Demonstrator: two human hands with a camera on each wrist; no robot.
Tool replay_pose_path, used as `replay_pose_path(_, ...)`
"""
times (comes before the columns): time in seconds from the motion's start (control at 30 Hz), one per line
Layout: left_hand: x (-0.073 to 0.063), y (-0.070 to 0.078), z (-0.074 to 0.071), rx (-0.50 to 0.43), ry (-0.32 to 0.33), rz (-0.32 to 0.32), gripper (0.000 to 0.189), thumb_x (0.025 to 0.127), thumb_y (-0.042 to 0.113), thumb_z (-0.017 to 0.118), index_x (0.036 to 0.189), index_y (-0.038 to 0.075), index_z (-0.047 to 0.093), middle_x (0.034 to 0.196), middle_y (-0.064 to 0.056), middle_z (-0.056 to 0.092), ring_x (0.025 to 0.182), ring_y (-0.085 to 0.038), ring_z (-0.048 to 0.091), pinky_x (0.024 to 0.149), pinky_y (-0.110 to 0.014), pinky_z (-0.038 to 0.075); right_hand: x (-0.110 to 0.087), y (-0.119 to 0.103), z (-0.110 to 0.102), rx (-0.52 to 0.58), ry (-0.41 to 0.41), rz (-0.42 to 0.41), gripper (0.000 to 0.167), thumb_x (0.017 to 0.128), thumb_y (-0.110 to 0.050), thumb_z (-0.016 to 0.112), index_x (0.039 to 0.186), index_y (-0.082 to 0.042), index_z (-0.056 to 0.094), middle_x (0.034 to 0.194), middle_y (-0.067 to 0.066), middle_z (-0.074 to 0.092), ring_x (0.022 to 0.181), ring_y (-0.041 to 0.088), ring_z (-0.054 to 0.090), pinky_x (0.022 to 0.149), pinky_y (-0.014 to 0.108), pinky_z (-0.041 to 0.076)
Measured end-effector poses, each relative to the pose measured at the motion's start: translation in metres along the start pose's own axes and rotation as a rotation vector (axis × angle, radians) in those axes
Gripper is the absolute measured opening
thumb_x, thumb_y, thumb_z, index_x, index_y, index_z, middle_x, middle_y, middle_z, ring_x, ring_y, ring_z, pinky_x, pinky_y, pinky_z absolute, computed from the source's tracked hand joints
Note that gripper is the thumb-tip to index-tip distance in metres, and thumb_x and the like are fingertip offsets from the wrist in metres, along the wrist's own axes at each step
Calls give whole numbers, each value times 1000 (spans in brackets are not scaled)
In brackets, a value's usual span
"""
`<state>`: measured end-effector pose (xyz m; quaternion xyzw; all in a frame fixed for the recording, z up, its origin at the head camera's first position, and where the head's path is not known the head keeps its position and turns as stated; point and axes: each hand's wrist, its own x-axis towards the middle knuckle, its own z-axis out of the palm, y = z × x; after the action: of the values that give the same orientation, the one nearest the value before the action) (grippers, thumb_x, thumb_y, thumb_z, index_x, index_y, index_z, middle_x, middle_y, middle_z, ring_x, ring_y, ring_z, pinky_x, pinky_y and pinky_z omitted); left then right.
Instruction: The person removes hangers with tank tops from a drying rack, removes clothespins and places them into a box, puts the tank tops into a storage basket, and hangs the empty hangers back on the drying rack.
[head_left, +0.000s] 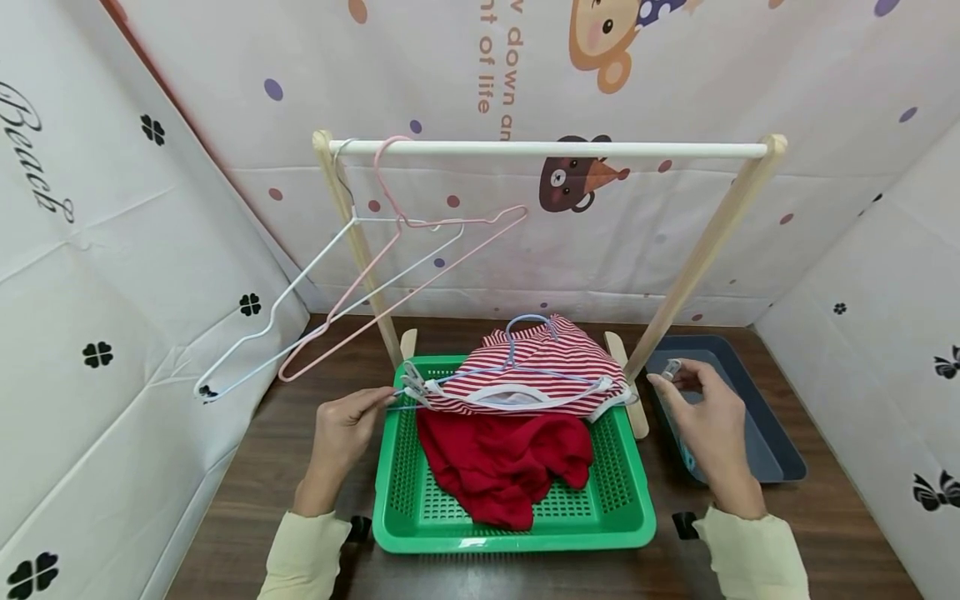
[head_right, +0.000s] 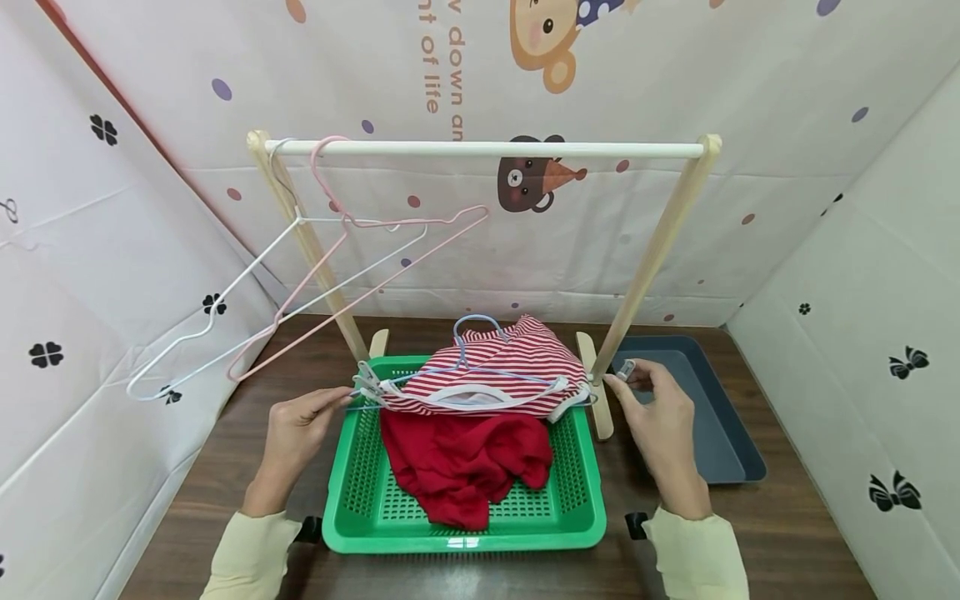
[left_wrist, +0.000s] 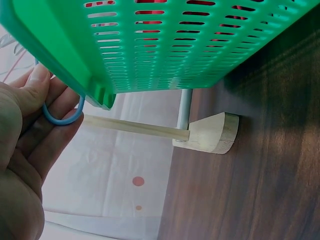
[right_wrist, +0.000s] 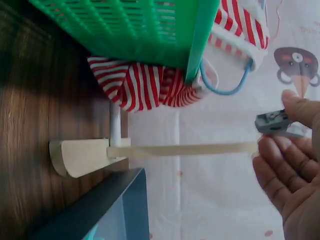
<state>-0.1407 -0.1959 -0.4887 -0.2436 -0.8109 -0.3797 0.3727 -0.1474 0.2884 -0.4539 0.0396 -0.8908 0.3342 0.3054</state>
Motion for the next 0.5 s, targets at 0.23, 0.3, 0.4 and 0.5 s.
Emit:
replay_pose_path(0.23,-1,-1,0,3,-4,-1,27,76,-20,84,98,-4,83,92,-11,80,76,-25,78,66,-25,61,4,17,-9,-78,9,64,48,90,-8,88,129,7,65,99,23,71,89,38,69,74,1,32)
replay_pose_path(0.3,-2,-1,0,2,-4,-2,29,75,-21,84,98,-4,83,92,-11,80,76,-26,78,67,-25,61,5,22,-15,-102,-14,86,45,91,-7,87,127,9,66,104,26,70,92,41,70,74,0,30)
replay_pose_path(0.4,-2,-1,0,-2,-1,0,29,74,-21,84,98,-3,83,92,-11,80,76,-27,78,68,-23,61,8,31,-23,-150,-66,151,42,94,-8,83,128,11,67,111,30,69,98,45,70,71,5,33)
replay_pose_path(0.5,-1,-2,-1,-8,-3,4,29,75,-20,84,99,-3,83,92,-11,80,76,-28,78,70,-23,61,9,42,-30,-186,-110,226,44,98,-9,79,134,11,64,114,32,69,101,47,68,71,21,47)
